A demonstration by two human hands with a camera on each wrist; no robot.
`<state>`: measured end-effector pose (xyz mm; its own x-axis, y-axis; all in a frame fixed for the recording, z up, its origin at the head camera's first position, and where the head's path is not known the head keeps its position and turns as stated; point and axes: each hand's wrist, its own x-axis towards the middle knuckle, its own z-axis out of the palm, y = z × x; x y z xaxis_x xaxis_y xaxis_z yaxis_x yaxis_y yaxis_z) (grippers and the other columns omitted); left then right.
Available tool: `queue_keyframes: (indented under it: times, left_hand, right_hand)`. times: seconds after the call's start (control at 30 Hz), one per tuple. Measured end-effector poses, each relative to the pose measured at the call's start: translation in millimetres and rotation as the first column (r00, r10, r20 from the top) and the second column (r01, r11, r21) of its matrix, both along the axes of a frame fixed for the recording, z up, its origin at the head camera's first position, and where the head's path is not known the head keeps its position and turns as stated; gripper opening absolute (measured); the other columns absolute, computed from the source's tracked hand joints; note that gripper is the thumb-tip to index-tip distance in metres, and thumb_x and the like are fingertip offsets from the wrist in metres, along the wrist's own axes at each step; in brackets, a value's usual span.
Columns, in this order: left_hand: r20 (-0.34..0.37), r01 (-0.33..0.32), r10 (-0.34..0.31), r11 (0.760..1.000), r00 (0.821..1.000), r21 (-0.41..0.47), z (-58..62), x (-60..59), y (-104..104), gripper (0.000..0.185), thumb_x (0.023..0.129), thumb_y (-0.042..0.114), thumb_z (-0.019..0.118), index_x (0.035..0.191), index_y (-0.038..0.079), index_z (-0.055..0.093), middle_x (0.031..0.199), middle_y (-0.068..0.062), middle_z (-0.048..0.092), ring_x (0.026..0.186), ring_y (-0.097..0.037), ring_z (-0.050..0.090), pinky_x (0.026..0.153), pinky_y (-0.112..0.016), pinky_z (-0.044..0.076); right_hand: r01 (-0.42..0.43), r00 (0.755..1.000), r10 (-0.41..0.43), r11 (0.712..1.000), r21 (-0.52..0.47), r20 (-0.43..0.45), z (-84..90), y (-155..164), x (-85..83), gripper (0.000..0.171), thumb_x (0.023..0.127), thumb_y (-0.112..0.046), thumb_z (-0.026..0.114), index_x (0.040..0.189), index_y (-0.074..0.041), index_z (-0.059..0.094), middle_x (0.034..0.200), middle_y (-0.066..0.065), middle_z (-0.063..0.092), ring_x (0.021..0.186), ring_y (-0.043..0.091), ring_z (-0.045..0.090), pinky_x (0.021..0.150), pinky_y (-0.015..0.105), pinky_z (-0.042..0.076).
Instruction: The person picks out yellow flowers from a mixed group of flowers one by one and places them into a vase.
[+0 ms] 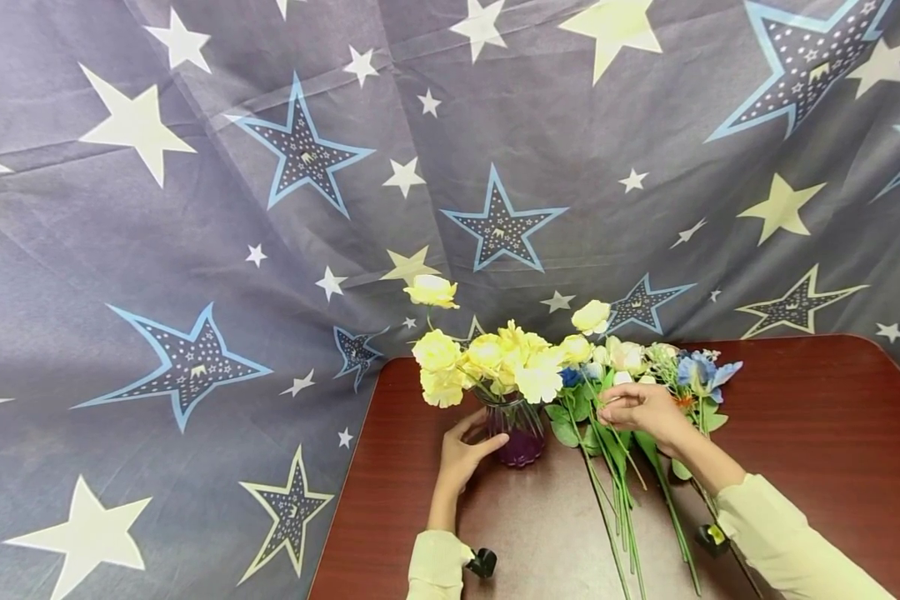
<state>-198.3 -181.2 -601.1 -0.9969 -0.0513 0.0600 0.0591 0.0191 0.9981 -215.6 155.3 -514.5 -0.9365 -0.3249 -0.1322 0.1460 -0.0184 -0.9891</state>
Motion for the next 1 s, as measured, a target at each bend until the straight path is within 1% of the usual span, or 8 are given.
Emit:
queue_keyframes:
  times: [0.1, 0.17, 0.33, 0.5, 0.63, 0.73, 0.83, 1.0]
  left_hand:
    - [-0.001, 0.002, -0.002, 1.000, 1.000, -0.002, 0.2, -0.1, -1, 0.058, 0.078, 0.008, 0.088, 0.132, 0.005, 0.067, 0.134, -0.019, 0.066, 0.125, -0.038, 0.062, 0.103, -0.044, 0.055]
    - [-0.006, 0.005, -0.005, 1.000, 1.000, -0.005, 0.2, -0.2, -1, 0.057, 0.079, 0.008, 0.087, 0.132, 0.005, 0.067, 0.134, -0.020, 0.066, 0.125, -0.038, 0.062, 0.103, -0.045, 0.055]
    - [-0.015, 0.010, -0.010, 1.000, 1.000, -0.019, 0.3, 0.3, -1, 0.058, 0.080, 0.009, 0.087, 0.133, 0.005, 0.066, 0.135, -0.018, 0.066, 0.125, -0.037, 0.062, 0.103, -0.046, 0.055]
    - [-0.022, 0.006, -0.006, 1.000, 1.000, -0.022, -0.1, 0.2, -1, 0.057, 0.080, 0.007, 0.087, 0.133, 0.004, 0.066, 0.135, -0.019, 0.066, 0.125, -0.037, 0.062, 0.102, -0.045, 0.055]
    - [-0.011, 0.003, -0.003, 1.000, 1.000, -0.012, -1.1, -0.6, -1, 0.056, 0.079, 0.006, 0.087, 0.132, 0.006, 0.067, 0.134, -0.018, 0.066, 0.125, -0.037, 0.062, 0.103, -0.044, 0.055]
    - [-0.007, 0.002, -0.002, 1.000, 1.000, -0.010, -2.0, -1.2, -1, 0.056, 0.079, 0.006, 0.087, 0.132, 0.006, 0.067, 0.135, -0.018, 0.066, 0.125, -0.037, 0.062, 0.103, -0.044, 0.055]
    - [-0.003, 0.001, -0.002, 1.000, 1.000, -0.017, -2.1, -1.2, -2, 0.056, 0.079, 0.006, 0.087, 0.132, 0.006, 0.067, 0.134, -0.018, 0.066, 0.125, -0.037, 0.062, 0.103, -0.045, 0.055]
    - [0.004, 0.002, -0.002, 1.000, 1.000, -0.028, -0.5, -0.2, -2, 0.056, 0.079, 0.007, 0.087, 0.132, 0.008, 0.068, 0.134, -0.018, 0.066, 0.126, -0.037, 0.062, 0.103, -0.044, 0.055]
  right_hand:
    - [-0.023, 1.000, 0.024, 0.999, -0.023, 0.008, 2.0, 2, -0.1, 0.016, 0.092, 0.007, 0.068, 0.108, 0.006, 0.069, 0.092, 0.008, 0.078, 0.083, 0.015, 0.076, 0.078, 0.028, 0.063]
    - [-0.025, 0.999, 0.026, 0.999, -0.038, 0.018, 2.0, 4, -0.4, 0.013, 0.092, 0.008, 0.067, 0.105, 0.007, 0.068, 0.090, 0.007, 0.078, 0.083, 0.016, 0.076, 0.079, 0.029, 0.063]
    - [-0.038, 0.999, 0.039, 0.998, -0.041, 0.027, 0.9, 9, -1.2, 0.016, 0.093, 0.011, 0.063, 0.107, 0.017, 0.062, 0.087, 0.006, 0.077, 0.084, 0.018, 0.076, 0.082, 0.031, 0.063]
    - [-0.060, 0.998, 0.060, 0.998, -0.030, 0.000, 3.4, 12, -1.8, 0.013, 0.094, 0.011, 0.063, 0.105, 0.017, 0.061, 0.087, 0.006, 0.077, 0.086, 0.018, 0.076, 0.083, 0.031, 0.062]
    - [-0.068, 0.997, 0.068, 0.998, 0.000, -0.035, 8.1, 13, -1.6, 0.015, 0.094, 0.007, 0.064, 0.105, 0.017, 0.061, 0.087, 0.001, 0.077, 0.086, 0.013, 0.075, 0.081, 0.028, 0.062]
    - [-0.069, 0.997, 0.069, 0.998, 0.001, -0.046, 11.0, 13, -0.8, 0.017, 0.095, 0.007, 0.064, 0.107, 0.018, 0.061, 0.089, -0.001, 0.078, 0.086, 0.012, 0.075, 0.082, 0.027, 0.062]
    - [-0.071, 0.996, 0.071, 0.997, -0.009, -0.054, 12.5, 14, 0.2, 0.017, 0.095, 0.007, 0.064, 0.108, 0.018, 0.060, 0.091, 0.001, 0.078, 0.087, 0.012, 0.075, 0.082, 0.027, 0.062]
    - [-0.074, 0.994, 0.073, 0.997, -0.014, -0.077, 15.3, 17, 2.2, 0.021, 0.095, 0.007, 0.064, 0.110, 0.021, 0.059, 0.095, 0.005, 0.079, 0.089, 0.014, 0.076, 0.085, 0.029, 0.062]
